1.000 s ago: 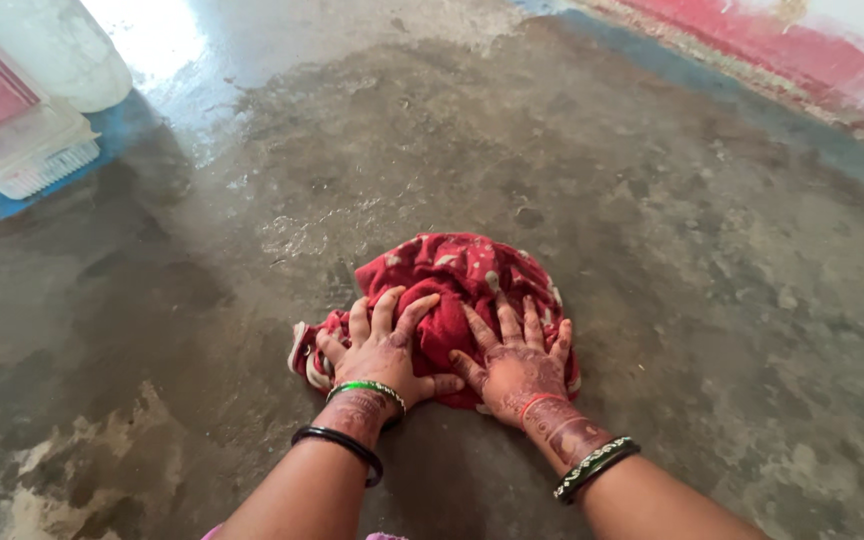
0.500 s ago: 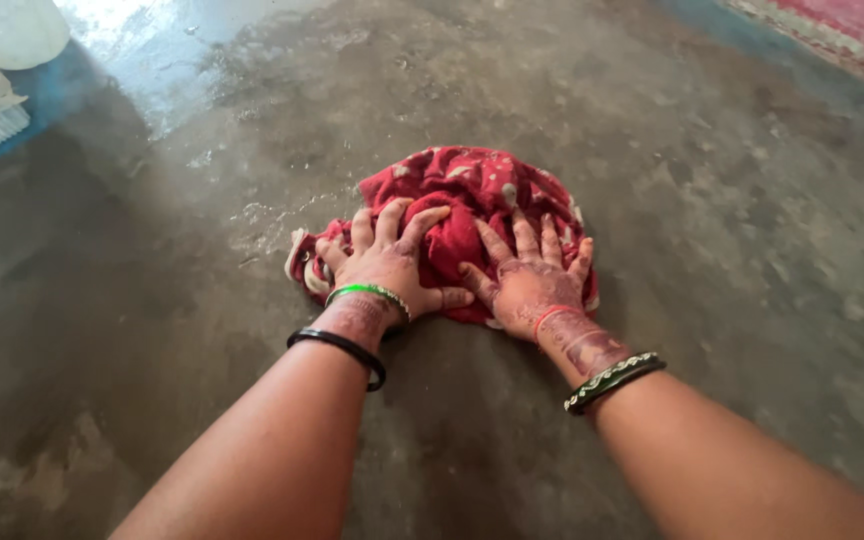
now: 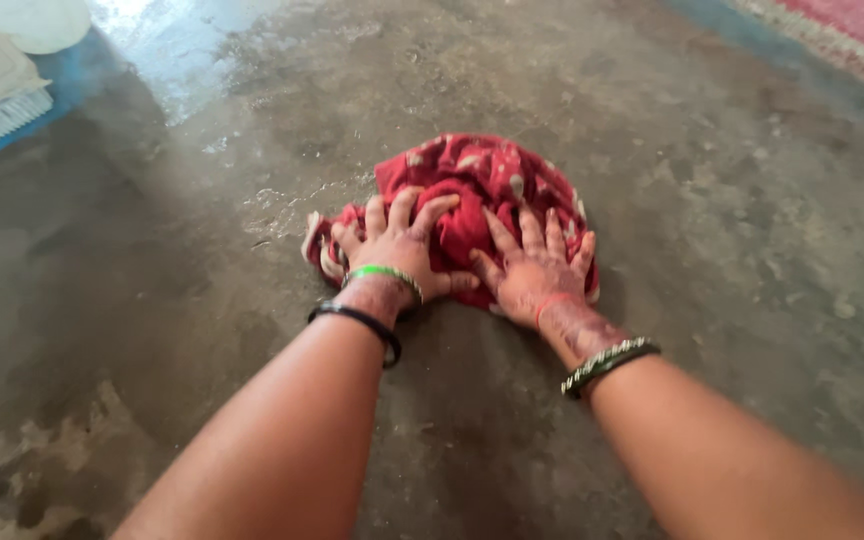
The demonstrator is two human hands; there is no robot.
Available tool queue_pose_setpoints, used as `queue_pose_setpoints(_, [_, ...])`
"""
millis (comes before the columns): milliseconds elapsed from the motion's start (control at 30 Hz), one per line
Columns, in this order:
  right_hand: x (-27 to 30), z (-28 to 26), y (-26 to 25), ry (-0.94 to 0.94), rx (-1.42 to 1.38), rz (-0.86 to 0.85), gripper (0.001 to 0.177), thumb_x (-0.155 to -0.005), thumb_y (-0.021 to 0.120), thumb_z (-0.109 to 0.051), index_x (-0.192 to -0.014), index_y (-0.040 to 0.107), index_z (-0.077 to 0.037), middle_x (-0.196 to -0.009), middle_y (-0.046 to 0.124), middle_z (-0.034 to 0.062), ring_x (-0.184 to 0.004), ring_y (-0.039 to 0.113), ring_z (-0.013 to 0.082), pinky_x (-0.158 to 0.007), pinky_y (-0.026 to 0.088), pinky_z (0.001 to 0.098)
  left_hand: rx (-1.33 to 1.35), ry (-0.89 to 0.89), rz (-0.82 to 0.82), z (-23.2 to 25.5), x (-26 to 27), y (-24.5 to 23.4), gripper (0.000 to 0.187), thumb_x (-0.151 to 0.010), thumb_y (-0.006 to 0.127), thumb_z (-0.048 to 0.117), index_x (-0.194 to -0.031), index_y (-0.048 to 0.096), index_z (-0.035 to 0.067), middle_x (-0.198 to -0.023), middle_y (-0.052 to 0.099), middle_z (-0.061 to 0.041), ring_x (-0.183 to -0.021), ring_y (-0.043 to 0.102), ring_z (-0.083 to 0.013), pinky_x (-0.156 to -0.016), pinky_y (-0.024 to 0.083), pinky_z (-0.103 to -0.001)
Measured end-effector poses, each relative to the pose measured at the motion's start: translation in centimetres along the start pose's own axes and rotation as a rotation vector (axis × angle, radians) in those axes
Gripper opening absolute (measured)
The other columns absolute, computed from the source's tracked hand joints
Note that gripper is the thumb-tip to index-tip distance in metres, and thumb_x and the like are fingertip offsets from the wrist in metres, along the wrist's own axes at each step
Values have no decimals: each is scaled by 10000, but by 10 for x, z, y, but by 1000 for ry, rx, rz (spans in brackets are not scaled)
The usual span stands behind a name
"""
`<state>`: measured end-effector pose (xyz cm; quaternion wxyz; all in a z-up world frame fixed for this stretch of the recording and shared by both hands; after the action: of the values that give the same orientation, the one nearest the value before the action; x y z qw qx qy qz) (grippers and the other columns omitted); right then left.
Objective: The person washes a red cloth by soaking it in a bucket of water, wringing it out, and then scrubbing it against the floor before wringing it again.
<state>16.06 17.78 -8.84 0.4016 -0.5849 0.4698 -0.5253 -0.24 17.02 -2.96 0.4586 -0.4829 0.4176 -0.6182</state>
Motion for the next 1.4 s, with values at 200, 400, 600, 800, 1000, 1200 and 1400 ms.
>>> queue_pose_setpoints(200, [49,6,16,16,33,-43,720,-961,332,-708,-1606,127,-460,-1714,-5,-32,-1577,-46,283,-1198,-67,661,69,-3,-11,7,49,12,1076,-622,822,699,-1521,268,492,-1663,156,34,-1540,76,-300,-1140,65,-753])
queue_pose_setpoints(400, [104,9,31,29,67,-92,733,-963,331,-713,-1609,97,-457,-1717,-38,-25,-1577,-66,279,-1195,-66,664,73,-44,-89,15,108,17,1054,-658,829,673,-1530,261,507,-1677,143,59,-1555,60,-281,-1159,2,-782])
queue_pose_setpoints(600, [141,11,42,51,41,-132,741,-960,345,-705,-1609,88,-456,-1714,-92,-40,-1574,-86,286,-1185,-61,679,80,-47,-169,19,140,27,1081,-652,845,653,-1535,233,537,-1687,100,51,-1562,21,-292,-1164,18,-762])
queue_pose_setpoints(800, [137,10,36,45,39,-63,742,-933,363,-710,-1594,115,-481,-1713,-93,-53,-1566,-80,295,-1168,-50,705,51,-3,-144,17,127,31,1106,-627,851,672,-1535,239,516,-1690,109,44,-1561,38,-302,-1140,31,-791])
queue_pose_setpoints(1000, [100,12,27,54,40,-19,742,-941,360,-736,-1596,135,-468,-1711,-91,-53,-1571,-69,320,-1167,-48,723,30,46,-98,18,87,23,1117,-596,840,702,-1530,253,525,-1682,141,44,-1556,68,-303,-1127,19,-809])
queue_pose_setpoints(1200, [41,16,12,64,10,-4,741,-926,345,-736,-1590,129,-486,-1712,-82,-59,-1563,-65,327,-1161,-50,723,-7,70,-81,16,26,13,1107,-608,813,740,-1530,241,518,-1681,136,30,-1547,74,-313,-1110,24,-826])
queue_pose_setpoints(1400, [-25,20,-6,59,-14,8,755,-924,326,-752,-1597,125,-477,-1709,-32,-34,-1566,-49,321,-1166,-56,722,-20,112,-19,17,-43,-1,1111,-608,799,761,-1535,245,502,-1675,155,21,-1542,95,-335,-1116,104,-795])
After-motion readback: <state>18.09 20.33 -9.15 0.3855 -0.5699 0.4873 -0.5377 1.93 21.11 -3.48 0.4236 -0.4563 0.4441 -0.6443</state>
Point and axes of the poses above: each hand's wrist, its own x-axis away from the middle knuckle, its own y-axis out of the palm, z = x × y, the point moved 10 cm from there along -x, towards the middle knuckle
